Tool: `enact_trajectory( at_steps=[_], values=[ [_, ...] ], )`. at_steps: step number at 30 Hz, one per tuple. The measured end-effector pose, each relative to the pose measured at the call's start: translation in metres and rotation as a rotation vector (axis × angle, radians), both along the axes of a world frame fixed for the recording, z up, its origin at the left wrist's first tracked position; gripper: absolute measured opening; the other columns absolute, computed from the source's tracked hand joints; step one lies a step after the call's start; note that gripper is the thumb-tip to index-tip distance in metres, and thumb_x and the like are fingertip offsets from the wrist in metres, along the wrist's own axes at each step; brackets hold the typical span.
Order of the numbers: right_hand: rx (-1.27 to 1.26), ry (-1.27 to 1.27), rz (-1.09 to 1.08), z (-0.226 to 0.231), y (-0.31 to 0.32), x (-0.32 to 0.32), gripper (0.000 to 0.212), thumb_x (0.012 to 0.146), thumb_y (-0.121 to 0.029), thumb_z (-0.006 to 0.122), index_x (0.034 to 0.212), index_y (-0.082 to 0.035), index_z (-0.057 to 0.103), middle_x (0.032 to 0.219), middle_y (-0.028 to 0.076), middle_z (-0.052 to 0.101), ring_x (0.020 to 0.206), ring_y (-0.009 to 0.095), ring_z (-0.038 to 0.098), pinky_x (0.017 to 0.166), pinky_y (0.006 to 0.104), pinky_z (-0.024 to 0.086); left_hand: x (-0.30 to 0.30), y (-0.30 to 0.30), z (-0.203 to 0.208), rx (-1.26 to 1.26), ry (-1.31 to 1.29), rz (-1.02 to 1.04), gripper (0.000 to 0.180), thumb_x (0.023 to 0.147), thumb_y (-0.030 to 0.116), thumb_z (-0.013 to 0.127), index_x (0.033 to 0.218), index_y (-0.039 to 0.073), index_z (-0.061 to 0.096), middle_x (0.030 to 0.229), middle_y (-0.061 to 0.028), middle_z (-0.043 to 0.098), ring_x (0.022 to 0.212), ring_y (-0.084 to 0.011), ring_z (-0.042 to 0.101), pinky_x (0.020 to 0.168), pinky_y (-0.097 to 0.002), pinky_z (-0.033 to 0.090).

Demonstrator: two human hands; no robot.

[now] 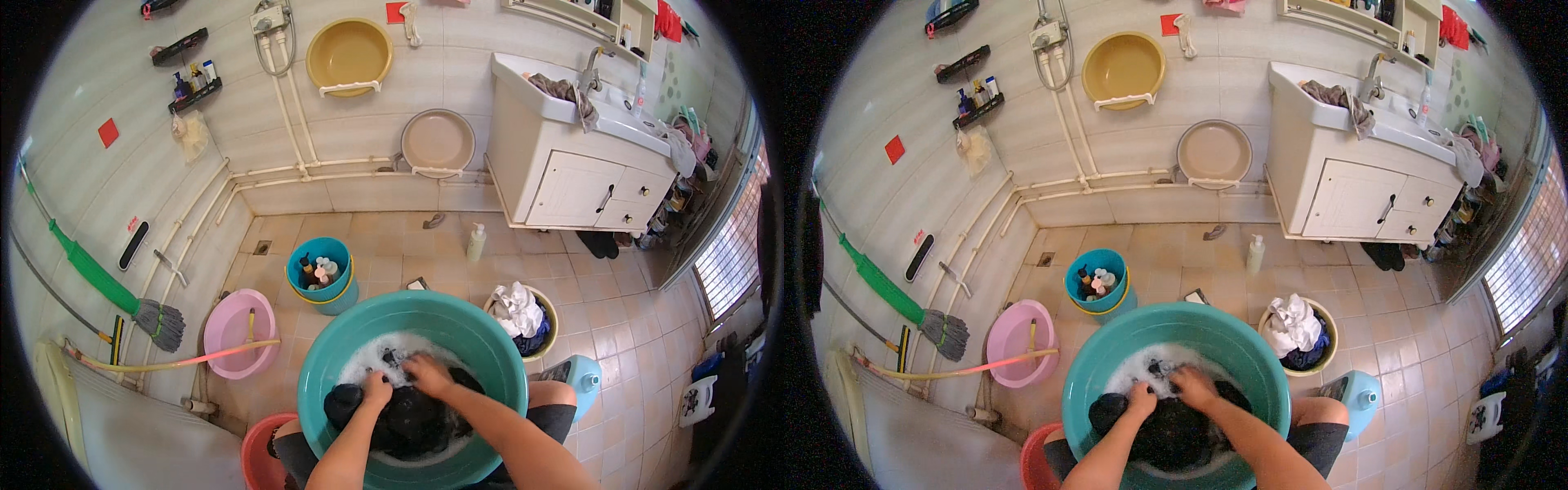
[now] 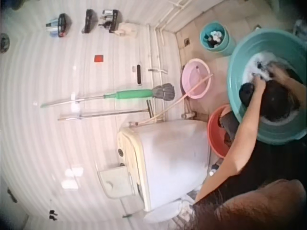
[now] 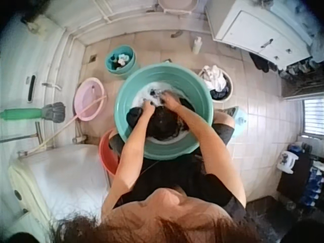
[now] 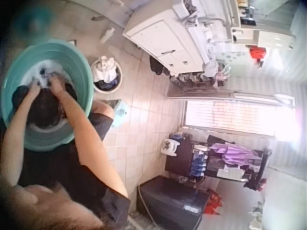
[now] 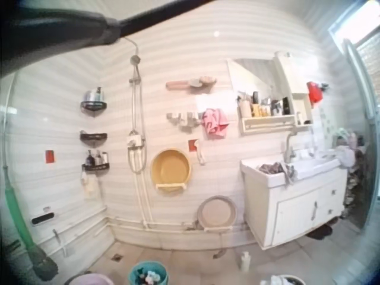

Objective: The person hand-washes dark-colored clothes in a teal basin filled with soapy water. They scrub and agitate the garments, then transfer them to a red basin. The person adds liquid detergent from a blue bottle and continues washing the clothes by hand.

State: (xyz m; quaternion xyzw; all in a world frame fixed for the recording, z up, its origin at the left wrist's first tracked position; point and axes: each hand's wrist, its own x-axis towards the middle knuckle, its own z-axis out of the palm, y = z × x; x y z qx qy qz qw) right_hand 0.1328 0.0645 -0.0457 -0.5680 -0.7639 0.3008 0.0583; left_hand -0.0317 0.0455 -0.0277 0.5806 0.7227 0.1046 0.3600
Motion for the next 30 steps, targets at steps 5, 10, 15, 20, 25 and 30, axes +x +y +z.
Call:
enact_trajectory(
  at_steps=[5, 10, 15, 20, 25, 30],
  values=[
    [-0.285, 0.371, -0.743, 0.019, 0.012, 0.001, 0.05, 0.074, -0.024, 0.06, 0.118, -0.005, 0.047, 0.116, 0.017, 0.05, 0.107, 0.031, 0.047, 0.087, 0.0384, 0.039, 0.007, 0.013, 0.041, -0.096, -0.879, 1.174, 0.053, 0.074, 0.0, 0.047, 0.126, 0.005, 0.035, 0.109, -0.0145, 0.046, 0.089, -0.0265, 0.047, 0.08, -0.0369, 0.039],
    [0.048, 0.426, -0.312, 0.081, -0.031, -0.056, 0.045, 0.075, -0.033, 0.06, 0.108, -0.004, 0.052, 0.098, 0.019, 0.058, 0.088, 0.033, 0.056, 0.076, 0.0377, 0.045, -0.001, 0.016, 0.02, -0.289, -1.549, 0.872, 0.041, 0.082, 0.034, 0.051, 0.107, 0.001, 0.05, 0.1, -0.0118, 0.055, 0.092, -0.0253, 0.052, 0.082, -0.0389, 0.042],
    [0.395, 0.344, -0.141, 0.102, -0.047, -0.071, 0.028, 0.076, -0.034, 0.057, 0.073, -0.006, 0.058, 0.062, 0.016, 0.058, 0.058, 0.035, 0.057, 0.053, 0.0415, 0.047, 0.001, 0.01, -0.026, -0.23, -1.74, 0.622, 0.049, 0.083, 0.047, 0.046, 0.108, 0.004, 0.049, 0.103, -0.0106, 0.053, 0.091, -0.0298, 0.051, 0.079, -0.0437, 0.041],
    [0.183, 0.178, -0.445, 0.068, 0.001, -0.049, 0.028, 0.078, -0.031, 0.05, 0.079, -0.005, 0.062, 0.068, 0.022, 0.058, 0.066, 0.038, 0.057, 0.063, 0.0454, 0.046, 0.043, 0.009, 0.029, -0.223, -1.233, 0.917, 0.049, 0.082, 0.034, 0.049, 0.118, 0.002, 0.04, 0.114, -0.0109, 0.043, 0.103, -0.025, 0.043, 0.085, -0.0391, 0.036],
    [-0.071, 0.352, -0.739, 0.019, 0.021, -0.019, 0.04, 0.08, -0.039, 0.052, 0.098, -0.003, 0.057, 0.096, 0.021, 0.058, 0.09, 0.035, 0.055, 0.076, 0.0411, 0.043, 0.044, 0.014, 0.025, -0.007, -0.972, 0.938, 0.062, 0.073, 0.034, 0.066, 0.116, -0.002, 0.042, 0.112, -0.0121, 0.047, 0.102, -0.0233, 0.045, 0.083, -0.0345, 0.039],
    [-0.099, 0.079, -0.249, 0.014, 0.01, 0.003, 0.039, 0.08, -0.03, 0.057, 0.109, -0.005, 0.05, 0.112, 0.017, 0.051, 0.103, 0.032, 0.048, 0.084, 0.0406, 0.041, 0.004, 0.014, 0.006, -0.172, -0.799, 0.958, 0.058, 0.075, 0.012, 0.064, 0.123, 0.0, 0.034, 0.12, -0.0147, 0.043, 0.107, -0.027, 0.043, 0.087, -0.0374, 0.037]
  ],
)
